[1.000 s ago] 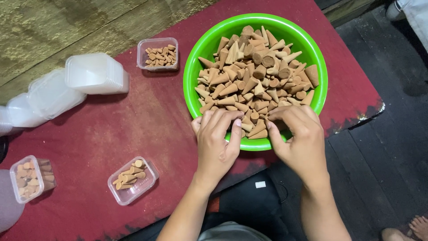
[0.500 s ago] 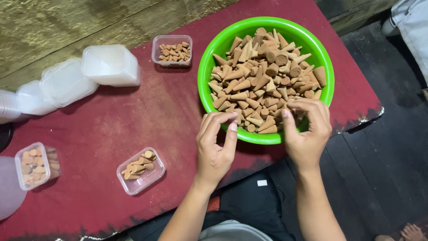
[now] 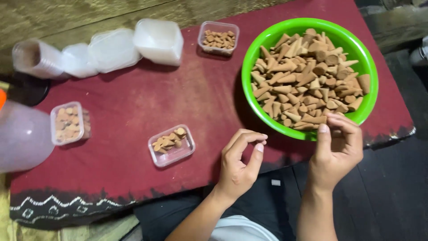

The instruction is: The person is manually sorting and packing incense cones from a large green bowl into small transparent plastic containers.

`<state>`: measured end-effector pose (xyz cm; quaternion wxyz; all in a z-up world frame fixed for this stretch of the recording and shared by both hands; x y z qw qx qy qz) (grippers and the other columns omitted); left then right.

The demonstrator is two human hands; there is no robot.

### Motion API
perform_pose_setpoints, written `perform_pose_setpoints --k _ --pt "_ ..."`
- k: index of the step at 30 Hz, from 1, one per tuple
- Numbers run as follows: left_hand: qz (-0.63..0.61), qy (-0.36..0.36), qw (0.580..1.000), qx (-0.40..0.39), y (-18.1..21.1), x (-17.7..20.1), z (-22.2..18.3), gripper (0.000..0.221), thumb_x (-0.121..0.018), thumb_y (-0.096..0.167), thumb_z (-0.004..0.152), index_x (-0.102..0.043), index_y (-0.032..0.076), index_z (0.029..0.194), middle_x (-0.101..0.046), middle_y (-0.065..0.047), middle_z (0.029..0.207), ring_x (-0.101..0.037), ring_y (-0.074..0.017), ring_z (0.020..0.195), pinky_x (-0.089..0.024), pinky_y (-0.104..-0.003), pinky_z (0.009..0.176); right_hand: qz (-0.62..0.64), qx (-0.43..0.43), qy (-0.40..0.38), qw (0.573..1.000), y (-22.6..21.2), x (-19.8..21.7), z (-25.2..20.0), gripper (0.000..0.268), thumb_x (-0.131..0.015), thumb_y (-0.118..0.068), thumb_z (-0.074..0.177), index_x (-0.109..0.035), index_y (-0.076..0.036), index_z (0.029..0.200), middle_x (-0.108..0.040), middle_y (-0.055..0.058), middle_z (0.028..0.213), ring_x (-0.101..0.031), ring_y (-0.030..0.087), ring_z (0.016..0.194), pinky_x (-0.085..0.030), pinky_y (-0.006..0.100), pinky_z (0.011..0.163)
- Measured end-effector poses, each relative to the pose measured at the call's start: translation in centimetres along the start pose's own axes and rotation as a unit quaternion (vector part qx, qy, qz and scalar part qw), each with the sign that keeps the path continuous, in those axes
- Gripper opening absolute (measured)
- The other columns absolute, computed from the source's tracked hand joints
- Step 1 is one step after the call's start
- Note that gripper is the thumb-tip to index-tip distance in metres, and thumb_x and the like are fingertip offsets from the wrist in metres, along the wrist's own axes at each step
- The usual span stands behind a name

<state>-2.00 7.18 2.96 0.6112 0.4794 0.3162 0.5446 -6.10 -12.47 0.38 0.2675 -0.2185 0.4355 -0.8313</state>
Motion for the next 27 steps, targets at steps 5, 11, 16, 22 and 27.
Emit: perform_pose_setpoints --k 5,11,16,22,27 --pt "-0.011 0.022 1.000 -0.010 0.3 1.4 -0.9 0.015 -0.055 0.006 0.099 -0.066 0.002 0.108 -0.067 -0.012 0.100 -0.069 -0.0243 0.091 -0.058 -0.034 0.084 -0.008 0.012 -0.005 1.000 1.1 0.3 -0.6 0.010 -0.063 0.004 0.110 -0.059 0.004 0.118 -0.062 0.020 0.121 -0.063 0.030 0.117 -0.054 0.036 0.102" --pt "-0.032 0.025 0.999 -0.015 0.4 2.2 -1.7 0.013 -0.056 0.004 0.099 -0.066 0.001 0.107 -0.067 -0.012 0.099 -0.066 -0.0253 0.093 -0.057 -0.035 0.086 -0.015 0.010 0.001 1.000 2.0 0.7 -1.0 0.015 -0.064 0.007 0.108 -0.060 0.002 0.121 -0.062 0.018 0.123 -0.062 0.027 0.116 -0.052 0.035 0.100" --pt "-0.028 0.032 0.999 -0.027 0.6 2.9 -2.1 0.012 -0.057 0.003 0.099 -0.066 0.001 0.106 -0.068 -0.012 0.100 -0.066 -0.0257 0.094 -0.057 -0.035 0.087 -0.018 -0.017 -0.003 1.000 1.4 0.6 -1.5 0.018 -0.066 0.003 0.107 -0.063 0.000 0.124 -0.062 0.014 0.122 -0.059 0.021 0.110 -0.049 0.032 0.099" --pt "-0.030 0.039 0.998 -0.032 1.1 4.6 -2.8 0.012 -0.057 0.002 0.099 -0.066 0.001 0.107 -0.068 -0.011 0.099 -0.066 -0.0255 0.093 -0.056 -0.035 0.087 0.057 -0.088 -0.048 0.993 -1.1 -2.1 -3.3 0.015 -0.065 -0.003 0.107 -0.065 -0.001 0.122 -0.066 0.012 0.119 -0.067 0.020 0.110 -0.061 0.026 0.099" --pt "-0.040 0.049 0.998 -0.007 1.4 6.6 -4.0 0.013 -0.056 0.006 0.101 -0.063 0.003 0.112 -0.064 -0.010 0.098 -0.063 -0.0205 0.086 -0.056 -0.032 0.084 0.153 -0.184 -0.133 0.962 -1.2 -4.8 -6.2 0.018 -0.066 -0.008 0.100 -0.066 -0.003 0.117 -0.066 0.011 0.116 -0.068 0.019 0.098 -0.061 0.027 0.087"
Point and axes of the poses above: each hand's wrist, its own z-axis towards the middle knuckle, its own x-axis out of the back of the hand, y = z × x, the point moved 5 cm from there along z, towards the middle knuckle
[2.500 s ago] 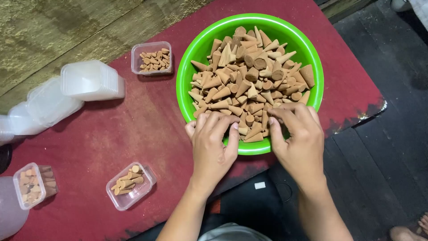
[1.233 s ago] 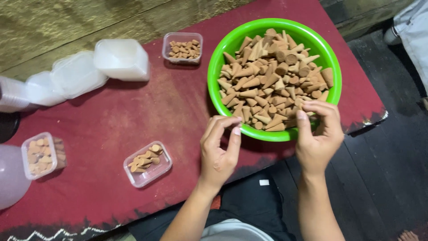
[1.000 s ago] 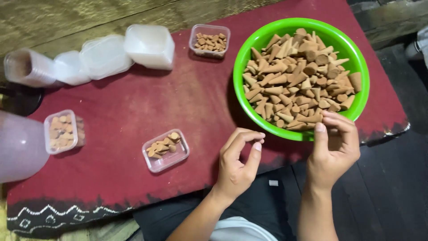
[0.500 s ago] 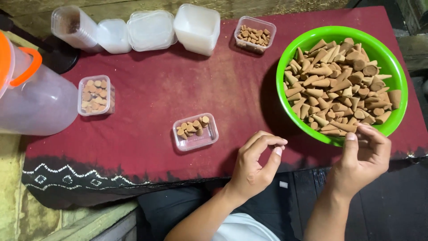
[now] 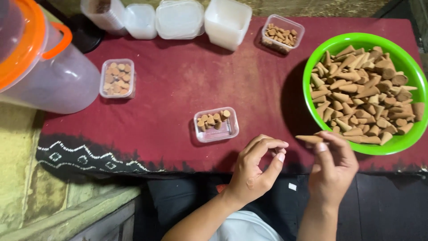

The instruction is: The person is manually sorting and packing incense cones from a large green bowl into small transparent plastic containers.

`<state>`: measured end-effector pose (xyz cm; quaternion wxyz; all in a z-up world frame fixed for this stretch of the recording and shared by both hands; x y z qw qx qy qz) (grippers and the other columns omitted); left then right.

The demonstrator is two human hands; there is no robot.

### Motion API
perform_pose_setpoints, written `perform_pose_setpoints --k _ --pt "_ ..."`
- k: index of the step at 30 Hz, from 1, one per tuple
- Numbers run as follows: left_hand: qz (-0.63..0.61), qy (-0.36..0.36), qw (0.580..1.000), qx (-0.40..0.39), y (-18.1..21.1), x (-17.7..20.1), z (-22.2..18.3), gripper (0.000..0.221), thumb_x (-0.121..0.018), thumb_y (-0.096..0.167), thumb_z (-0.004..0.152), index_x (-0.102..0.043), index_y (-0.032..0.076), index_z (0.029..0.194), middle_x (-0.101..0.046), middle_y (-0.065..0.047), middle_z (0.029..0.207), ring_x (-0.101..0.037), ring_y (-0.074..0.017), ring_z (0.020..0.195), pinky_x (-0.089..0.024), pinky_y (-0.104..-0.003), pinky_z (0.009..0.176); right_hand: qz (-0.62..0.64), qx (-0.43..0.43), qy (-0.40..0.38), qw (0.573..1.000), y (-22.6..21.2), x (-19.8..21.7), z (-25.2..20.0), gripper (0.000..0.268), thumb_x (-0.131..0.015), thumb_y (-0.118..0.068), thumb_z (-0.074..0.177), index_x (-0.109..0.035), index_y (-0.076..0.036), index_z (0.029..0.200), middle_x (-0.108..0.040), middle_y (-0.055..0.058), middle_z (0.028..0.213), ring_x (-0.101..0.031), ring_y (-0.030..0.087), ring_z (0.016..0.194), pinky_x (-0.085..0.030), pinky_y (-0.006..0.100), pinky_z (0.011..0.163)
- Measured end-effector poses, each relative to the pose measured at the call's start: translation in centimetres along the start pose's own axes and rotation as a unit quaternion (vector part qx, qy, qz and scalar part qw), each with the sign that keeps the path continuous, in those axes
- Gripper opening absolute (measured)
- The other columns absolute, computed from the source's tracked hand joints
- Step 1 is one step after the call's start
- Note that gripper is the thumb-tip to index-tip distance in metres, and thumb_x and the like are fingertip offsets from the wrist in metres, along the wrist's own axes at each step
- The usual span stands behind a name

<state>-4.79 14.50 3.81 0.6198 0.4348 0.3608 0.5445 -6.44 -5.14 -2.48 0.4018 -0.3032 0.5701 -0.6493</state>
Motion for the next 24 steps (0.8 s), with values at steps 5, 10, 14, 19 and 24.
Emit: perform_pose_setpoints --k 5,10,14,19,24 --pt "-0.001 0.035 0.998 0.048 -0.3 2.2 -1.4 0.024 -0.063 0.012 0.100 -0.061 0.004 0.122 -0.065 -0.008 0.103 -0.067 -0.0183 0.092 -0.059 -0.030 0.089 -0.019 0.022 -0.110 0.994 -1.0 -4.1 -1.6 0.020 -0.066 -0.007 0.096 -0.064 -0.001 0.115 -0.062 0.013 0.116 -0.062 0.020 0.105 -0.055 0.027 0.090" --pt "0.064 0.092 0.993 0.038 -0.7 4.5 -2.4 0.016 -0.064 0.014 0.099 -0.065 0.004 0.112 -0.065 -0.007 0.093 -0.066 -0.0191 0.085 -0.057 -0.032 0.084 -0.028 0.037 -0.189 0.981 -2.2 -6.6 -2.5 0.019 -0.067 -0.007 0.095 -0.065 -0.003 0.113 -0.064 0.012 0.112 -0.064 0.021 0.108 -0.053 0.029 0.095" --pt "0.067 0.094 0.993 0.037 -0.8 5.4 -2.6 0.013 -0.062 0.013 0.100 -0.065 0.004 0.108 -0.064 -0.007 0.093 -0.065 -0.0192 0.084 -0.056 -0.031 0.079 -0.022 0.042 -0.223 0.974 -2.8 -8.0 -2.8 0.015 -0.068 -0.005 0.095 -0.066 -0.003 0.110 -0.066 0.013 0.109 -0.066 0.021 0.107 -0.055 0.028 0.096" --pt "0.053 0.102 0.993 0.029 -1.1 6.1 -2.8 0.010 -0.061 0.012 0.101 -0.066 0.004 0.105 -0.068 -0.009 0.096 -0.066 -0.0213 0.084 -0.056 -0.031 0.076 -0.024 0.044 -0.238 0.970 -2.9 -8.9 -3.0 0.013 -0.068 -0.005 0.095 -0.067 -0.003 0.108 -0.067 0.013 0.110 -0.067 0.020 0.106 -0.056 0.028 0.096" --pt "0.042 0.108 0.993 0.027 -1.5 6.9 -2.8 0.010 -0.061 0.011 0.102 -0.066 0.003 0.105 -0.068 -0.009 0.096 -0.065 -0.0216 0.084 -0.056 -0.031 0.077 -0.019 0.034 -0.249 0.968 -2.3 -9.6 -3.0 0.016 -0.069 -0.005 0.094 -0.066 -0.003 0.110 -0.067 0.014 0.111 -0.066 0.022 0.108 -0.056 0.030 0.099"
Point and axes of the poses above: each hand's wrist, its own z-axis towards the middle knuckle, its own x-axis out of the back of the hand, y = z × x, the point moved 5 cm from there along z, towards the middle knuckle
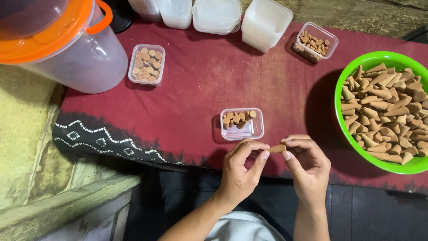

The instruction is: The person is manually sorting and packing incense cones from a large green bowl into small transparent plastic containers.

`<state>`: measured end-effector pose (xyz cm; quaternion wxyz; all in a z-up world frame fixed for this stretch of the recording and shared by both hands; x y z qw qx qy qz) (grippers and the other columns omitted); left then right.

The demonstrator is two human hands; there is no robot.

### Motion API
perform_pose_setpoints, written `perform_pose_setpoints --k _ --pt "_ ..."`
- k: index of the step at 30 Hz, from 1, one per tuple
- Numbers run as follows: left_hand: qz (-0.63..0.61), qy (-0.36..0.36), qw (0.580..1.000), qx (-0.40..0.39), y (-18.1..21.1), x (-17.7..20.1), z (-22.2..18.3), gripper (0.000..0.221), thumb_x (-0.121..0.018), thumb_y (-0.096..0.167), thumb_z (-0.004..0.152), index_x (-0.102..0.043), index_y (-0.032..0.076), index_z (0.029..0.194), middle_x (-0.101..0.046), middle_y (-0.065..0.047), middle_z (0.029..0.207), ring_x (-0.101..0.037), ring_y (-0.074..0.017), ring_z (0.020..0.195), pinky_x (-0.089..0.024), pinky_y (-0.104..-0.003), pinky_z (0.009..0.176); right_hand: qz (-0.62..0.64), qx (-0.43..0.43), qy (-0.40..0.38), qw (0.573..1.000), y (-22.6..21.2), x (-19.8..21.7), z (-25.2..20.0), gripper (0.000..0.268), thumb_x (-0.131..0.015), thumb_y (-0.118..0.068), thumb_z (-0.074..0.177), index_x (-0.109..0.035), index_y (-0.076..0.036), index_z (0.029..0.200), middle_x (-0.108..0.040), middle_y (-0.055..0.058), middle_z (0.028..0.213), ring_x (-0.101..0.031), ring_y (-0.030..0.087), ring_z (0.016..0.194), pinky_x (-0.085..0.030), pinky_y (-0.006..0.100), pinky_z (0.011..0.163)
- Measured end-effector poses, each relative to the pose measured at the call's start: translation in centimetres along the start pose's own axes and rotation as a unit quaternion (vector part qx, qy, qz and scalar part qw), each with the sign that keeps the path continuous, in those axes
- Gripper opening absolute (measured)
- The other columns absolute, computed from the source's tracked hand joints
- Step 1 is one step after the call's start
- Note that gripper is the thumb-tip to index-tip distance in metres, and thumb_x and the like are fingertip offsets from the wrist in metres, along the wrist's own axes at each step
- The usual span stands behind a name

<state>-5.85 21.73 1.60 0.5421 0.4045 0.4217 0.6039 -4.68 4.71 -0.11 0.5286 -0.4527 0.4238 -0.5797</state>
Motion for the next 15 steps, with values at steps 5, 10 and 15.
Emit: perform_pose_setpoints --k 5,10,15 --pt "0.007 0.014 1.000 0.002 -0.2 1.4 0.0 0.012 -0.057 0.010 0.102 -0.066 0.002 0.103 -0.068 -0.010 0.096 -0.066 -0.0227 0.088 -0.054 -0.032 0.082 -0.001 -0.007 -0.001 1.000 -0.2 -1.0 0.6 0.015 -0.069 -0.001 0.094 -0.066 -0.002 0.108 -0.067 0.014 0.110 -0.067 0.022 0.108 -0.057 0.030 0.099" --pt "0.019 0.046 0.999 0.001 -0.4 2.6 0.5 0.012 -0.058 0.009 0.100 -0.066 0.002 0.105 -0.069 -0.011 0.099 -0.069 -0.0227 0.091 -0.056 -0.031 0.086 -0.012 0.002 -0.007 1.000 -0.3 -1.8 1.7 0.015 -0.069 0.001 0.094 -0.067 -0.002 0.109 -0.068 0.015 0.111 -0.068 0.022 0.109 -0.058 0.030 0.101" --pt "0.005 0.064 0.998 -0.024 -0.1 3.2 0.8 0.012 -0.056 0.006 0.101 -0.064 0.000 0.108 -0.065 -0.011 0.096 -0.065 -0.0216 0.088 -0.055 -0.031 0.082 -0.117 0.056 0.011 0.991 -1.3 -2.5 2.6 0.013 -0.069 0.005 0.096 -0.065 0.002 0.108 -0.066 0.017 0.110 -0.066 0.024 0.107 -0.056 0.029 0.097"
Point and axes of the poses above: each hand's wrist, its own z-axis towards the middle knuckle, its own x-axis out of the back of the hand, y = z × x, the point moved 5 cm from there along z, towards the middle knuckle
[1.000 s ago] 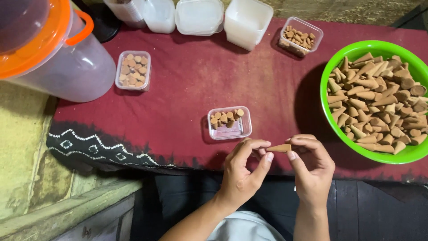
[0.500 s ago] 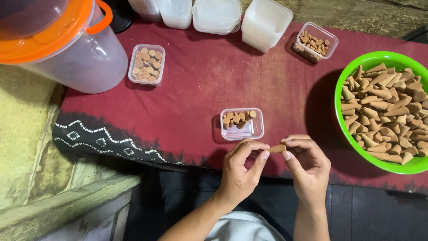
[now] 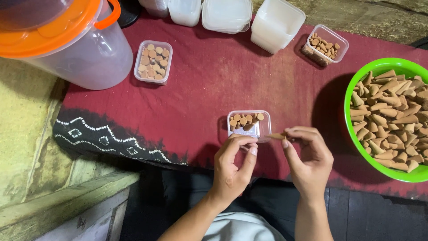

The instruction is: The person is manually sorting and packing incense cones from a large green bowl into small transparent plastic containers.

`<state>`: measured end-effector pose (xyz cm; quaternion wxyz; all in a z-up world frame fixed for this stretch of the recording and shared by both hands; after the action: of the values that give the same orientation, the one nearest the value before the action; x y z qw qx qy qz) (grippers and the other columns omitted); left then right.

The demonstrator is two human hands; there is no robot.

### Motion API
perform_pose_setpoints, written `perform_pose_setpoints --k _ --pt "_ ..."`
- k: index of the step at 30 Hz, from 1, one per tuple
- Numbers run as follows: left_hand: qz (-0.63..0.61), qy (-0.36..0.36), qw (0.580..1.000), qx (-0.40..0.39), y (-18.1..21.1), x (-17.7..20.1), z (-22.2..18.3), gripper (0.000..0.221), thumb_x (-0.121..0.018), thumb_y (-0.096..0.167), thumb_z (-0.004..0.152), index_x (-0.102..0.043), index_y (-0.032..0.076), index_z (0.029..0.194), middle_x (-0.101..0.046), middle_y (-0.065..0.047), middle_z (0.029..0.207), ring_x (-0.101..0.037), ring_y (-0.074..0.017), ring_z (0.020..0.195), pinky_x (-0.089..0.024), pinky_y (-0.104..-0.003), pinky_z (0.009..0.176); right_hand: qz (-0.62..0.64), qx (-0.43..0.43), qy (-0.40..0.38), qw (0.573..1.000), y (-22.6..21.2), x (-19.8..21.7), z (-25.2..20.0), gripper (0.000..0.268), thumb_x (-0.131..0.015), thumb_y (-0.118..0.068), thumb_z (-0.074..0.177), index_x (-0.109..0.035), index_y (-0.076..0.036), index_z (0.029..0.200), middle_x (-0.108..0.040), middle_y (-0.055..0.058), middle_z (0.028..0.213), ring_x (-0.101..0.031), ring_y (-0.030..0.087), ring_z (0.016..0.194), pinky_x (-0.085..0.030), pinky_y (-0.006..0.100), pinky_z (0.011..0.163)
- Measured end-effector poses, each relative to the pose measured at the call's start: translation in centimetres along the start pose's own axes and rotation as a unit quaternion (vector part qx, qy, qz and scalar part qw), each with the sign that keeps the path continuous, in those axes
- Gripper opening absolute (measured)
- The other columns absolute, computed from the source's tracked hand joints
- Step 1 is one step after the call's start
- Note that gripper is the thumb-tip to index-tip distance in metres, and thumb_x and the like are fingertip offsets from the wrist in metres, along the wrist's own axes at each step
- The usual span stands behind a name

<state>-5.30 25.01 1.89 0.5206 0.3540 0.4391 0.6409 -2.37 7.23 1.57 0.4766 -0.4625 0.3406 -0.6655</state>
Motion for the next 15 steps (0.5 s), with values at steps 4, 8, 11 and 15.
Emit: perform_pose_setpoints --k 4,8,11,15 --pt "0.021 0.012 1.000 0.004 -0.5 0.7 0.1 0.012 -0.057 0.007 0.101 -0.065 0.000 0.107 -0.067 -0.011 0.099 -0.066 -0.0216 0.090 -0.056 -0.030 0.083 -0.148 0.055 -0.029 0.987 -1.2 -0.6 1.8 0.009 -0.073 0.001 0.095 -0.070 -0.001 0.103 -0.073 0.013 0.104 -0.068 0.023 0.099 -0.054 0.032 0.084" --pt "0.027 0.031 0.999 0.004 -1.1 1.4 0.1 0.011 -0.056 0.007 0.101 -0.065 0.001 0.105 -0.068 -0.011 0.100 -0.068 -0.0228 0.093 -0.056 -0.031 0.086 -0.221 0.088 -0.098 0.966 -0.6 -2.3 2.3 0.011 -0.072 0.002 0.090 -0.072 -0.006 0.098 -0.072 0.005 0.100 -0.064 0.023 0.094 -0.048 0.033 0.087" --pt "0.036 0.043 0.998 0.001 -1.5 1.7 0.1 0.012 -0.055 0.009 0.101 -0.065 0.002 0.105 -0.068 -0.011 0.100 -0.067 -0.0231 0.093 -0.057 -0.032 0.086 -0.254 0.105 -0.113 0.955 -0.5 -3.6 2.2 0.013 -0.073 0.003 0.088 -0.073 -0.006 0.097 -0.072 0.004 0.100 -0.061 0.024 0.091 -0.049 0.033 0.082" --pt "0.036 0.049 0.998 0.003 -1.6 2.1 0.4 0.013 -0.054 0.010 0.102 -0.064 0.002 0.102 -0.067 -0.011 0.097 -0.066 -0.0223 0.089 -0.056 -0.031 0.084 -0.324 0.110 -0.117 0.932 0.8 -4.6 2.0 0.009 -0.077 -0.010 0.091 -0.074 -0.014 0.098 -0.072 -0.004 0.100 -0.060 0.022 0.094 -0.042 0.036 0.080"
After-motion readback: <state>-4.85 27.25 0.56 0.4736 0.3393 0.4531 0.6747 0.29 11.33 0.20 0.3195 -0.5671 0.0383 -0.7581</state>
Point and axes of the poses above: each hand's wrist, its own z-axis towards the middle knuckle, its own x-axis out of the back of the hand, y = z × x, the point moved 5 cm from there along z, towards the middle knuckle
